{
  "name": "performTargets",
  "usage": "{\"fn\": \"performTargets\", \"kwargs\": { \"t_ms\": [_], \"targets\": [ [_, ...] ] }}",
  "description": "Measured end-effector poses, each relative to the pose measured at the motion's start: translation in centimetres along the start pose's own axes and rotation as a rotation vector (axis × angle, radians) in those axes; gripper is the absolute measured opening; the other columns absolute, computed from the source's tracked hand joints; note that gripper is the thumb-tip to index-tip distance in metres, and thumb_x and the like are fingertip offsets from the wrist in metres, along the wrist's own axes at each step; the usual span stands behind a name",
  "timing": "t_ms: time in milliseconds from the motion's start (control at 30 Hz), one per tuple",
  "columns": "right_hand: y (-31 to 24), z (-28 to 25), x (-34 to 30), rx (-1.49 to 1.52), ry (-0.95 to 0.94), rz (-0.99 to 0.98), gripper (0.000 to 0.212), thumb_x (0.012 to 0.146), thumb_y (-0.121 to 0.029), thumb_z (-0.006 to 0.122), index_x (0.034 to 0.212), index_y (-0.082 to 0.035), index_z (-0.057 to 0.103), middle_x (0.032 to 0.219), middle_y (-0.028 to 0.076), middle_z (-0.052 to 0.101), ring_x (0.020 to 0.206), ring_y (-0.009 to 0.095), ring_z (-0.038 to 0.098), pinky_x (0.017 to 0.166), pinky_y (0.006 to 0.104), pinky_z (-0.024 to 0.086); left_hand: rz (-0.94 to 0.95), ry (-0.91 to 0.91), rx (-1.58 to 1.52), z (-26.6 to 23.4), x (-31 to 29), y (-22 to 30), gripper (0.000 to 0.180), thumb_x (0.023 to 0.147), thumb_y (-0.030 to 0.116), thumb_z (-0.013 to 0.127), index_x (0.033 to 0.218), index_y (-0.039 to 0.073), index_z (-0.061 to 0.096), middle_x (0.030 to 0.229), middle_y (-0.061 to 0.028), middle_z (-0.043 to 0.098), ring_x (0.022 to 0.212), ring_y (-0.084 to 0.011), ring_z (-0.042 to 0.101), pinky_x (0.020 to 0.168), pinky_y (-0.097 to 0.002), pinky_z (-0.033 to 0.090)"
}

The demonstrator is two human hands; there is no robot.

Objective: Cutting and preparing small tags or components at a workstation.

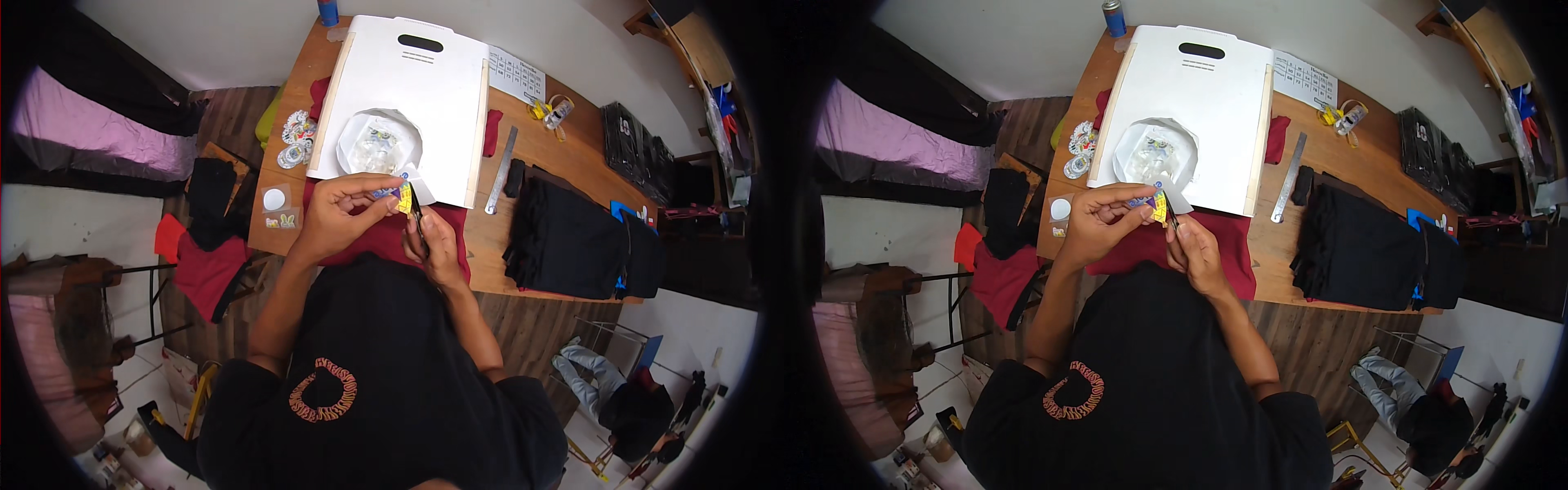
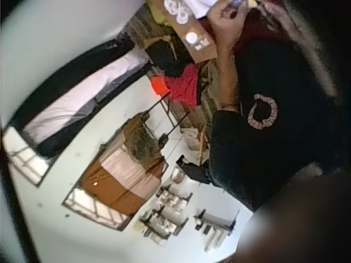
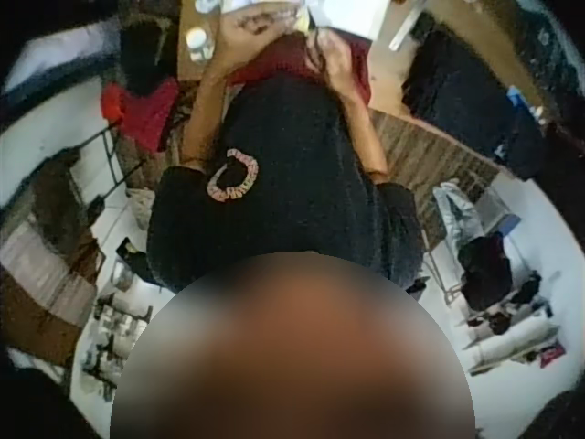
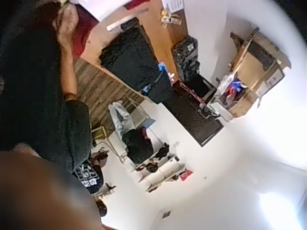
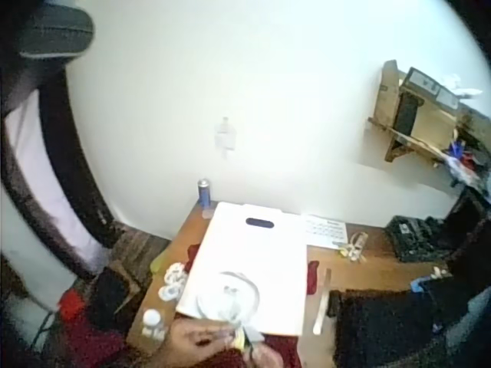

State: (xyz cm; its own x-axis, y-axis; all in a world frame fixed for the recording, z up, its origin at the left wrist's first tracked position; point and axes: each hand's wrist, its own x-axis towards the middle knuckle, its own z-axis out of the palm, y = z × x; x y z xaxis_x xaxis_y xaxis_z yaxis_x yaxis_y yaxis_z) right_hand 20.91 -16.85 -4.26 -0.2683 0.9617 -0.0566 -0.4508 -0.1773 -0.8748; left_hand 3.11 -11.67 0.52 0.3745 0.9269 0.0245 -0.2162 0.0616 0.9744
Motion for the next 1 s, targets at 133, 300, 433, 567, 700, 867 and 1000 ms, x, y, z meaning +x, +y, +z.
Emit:
{"fn": "performTargets", "kwargs": {
  "t_ms": [133, 300, 433, 567, 700, 867, 1000],
  "targets": [
    [0.02, -0.25, 0.01, -0.006, -0.015, 0.011, 0.035, 0.102, -0.035, 0.037, 0.091, -0.004, 0.050, 0.053, -0.003, 0.031, 0.043, 0.007, 0.026, 0.043, 0.0231, 0.023, -0.003, -0.004, 0.004, -0.16, -0.02, -0.17, 0.031, 0.085, -0.009, 0.062, 0.115, -0.009, 0.060, 0.110, -0.0172, 0.064, 0.094, -0.0153, 0.065, 0.086, -0.0246, 0.053],
    [0.00, -0.27, 0.01, -0.007, -0.014, 0.024, 0.035, 0.101, -0.035, 0.037, 0.091, -0.004, 0.050, 0.052, -0.003, 0.030, 0.043, 0.007, 0.026, 0.043, 0.0233, 0.023, -0.008, 0.006, -0.014, -0.14, -0.05, -0.09, 0.031, 0.085, -0.009, 0.062, 0.115, -0.008, 0.060, 0.111, -0.0172, 0.064, 0.095, -0.0152, 0.064, 0.086, -0.0247, 0.053],
    [-0.10, -0.18, 0.02, -0.004, -0.023, 0.020, 0.035, 0.101, -0.035, 0.037, 0.091, -0.004, 0.050, 0.052, -0.003, 0.030, 0.043, 0.007, 0.026, 0.042, 0.0234, 0.023, 0.004, 0.014, -0.020, -0.09, 0.06, -0.10, 0.031, 0.085, -0.009, 0.062, 0.115, -0.008, 0.060, 0.110, -0.0167, 0.065, 0.095, -0.0151, 0.065, 0.085, -0.0249, 0.054],
    [0.08, -0.15, 0.02, 0.004, -0.006, -0.002, 0.035, 0.101, -0.035, 0.037, 0.092, -0.004, 0.050, 0.052, -0.003, 0.030, 0.043, 0.007, 0.026, 0.042, 0.0235, 0.023, 0.002, -0.019, -0.014, -0.12, 0.09, -0.26, 0.031, 0.084, -0.009, 0.062, 0.116, -0.009, 0.059, 0.112, -0.0165, 0.063, 0.093, -0.0153, 0.065, 0.084, -0.0246, 0.054],
    [0.05, -0.08, 0.01, 0.004, -0.005, -0.006, 0.035, 0.102, -0.035, 0.037, 0.091, -0.004, 0.050, 0.052, -0.003, 0.030, 0.042, 0.008, 0.026, 0.042, 0.0238, 0.023, 0.045, 0.059, -0.013, 0.28, 0.18, -0.01, 0.033, 0.084, -0.009, 0.063, 0.117, -0.009, 0.058, 0.117, -0.0163, 0.059, 0.092, -0.0157, 0.065, 0.083, -0.0239, 0.054],
    [-0.09, -0.02, 0.02, 0.003, 0.000, -0.009, 0.035, 0.102, -0.034, 0.037, 0.090, -0.004, 0.050, 0.052, -0.003, 0.029, 0.042, 0.008, 0.026, 0.042, 0.0239, 0.023, 0.053, 0.004, 0.021, 0.04, 0.26, 0.24, 0.035, 0.083, -0.009, 0.063, 0.118, -0.008, 0.058, 0.117, -0.0156, 0.059, 0.094, -0.0160, 0.064, 0.083, -0.0238, 0.054],
    [-0.17, 0.03, 0.09, 0.003, -0.001, -0.002, 0.035, 0.102, -0.034, 0.037, 0.090, -0.004, 0.050, 0.052, -0.003, 0.029, 0.042, 0.008, 0.025, 0.042, 0.0239, 0.023, 0.074, -0.006, 0.036, -0.05, 0.31, 0.26, 0.035, 0.083, -0.009, 0.063, 0.118, -0.008, 0.058, 0.117, -0.0153, 0.058, 0.096, -0.0159, 0.064, 0.084, -0.0236, 0.054]
  ]
}}
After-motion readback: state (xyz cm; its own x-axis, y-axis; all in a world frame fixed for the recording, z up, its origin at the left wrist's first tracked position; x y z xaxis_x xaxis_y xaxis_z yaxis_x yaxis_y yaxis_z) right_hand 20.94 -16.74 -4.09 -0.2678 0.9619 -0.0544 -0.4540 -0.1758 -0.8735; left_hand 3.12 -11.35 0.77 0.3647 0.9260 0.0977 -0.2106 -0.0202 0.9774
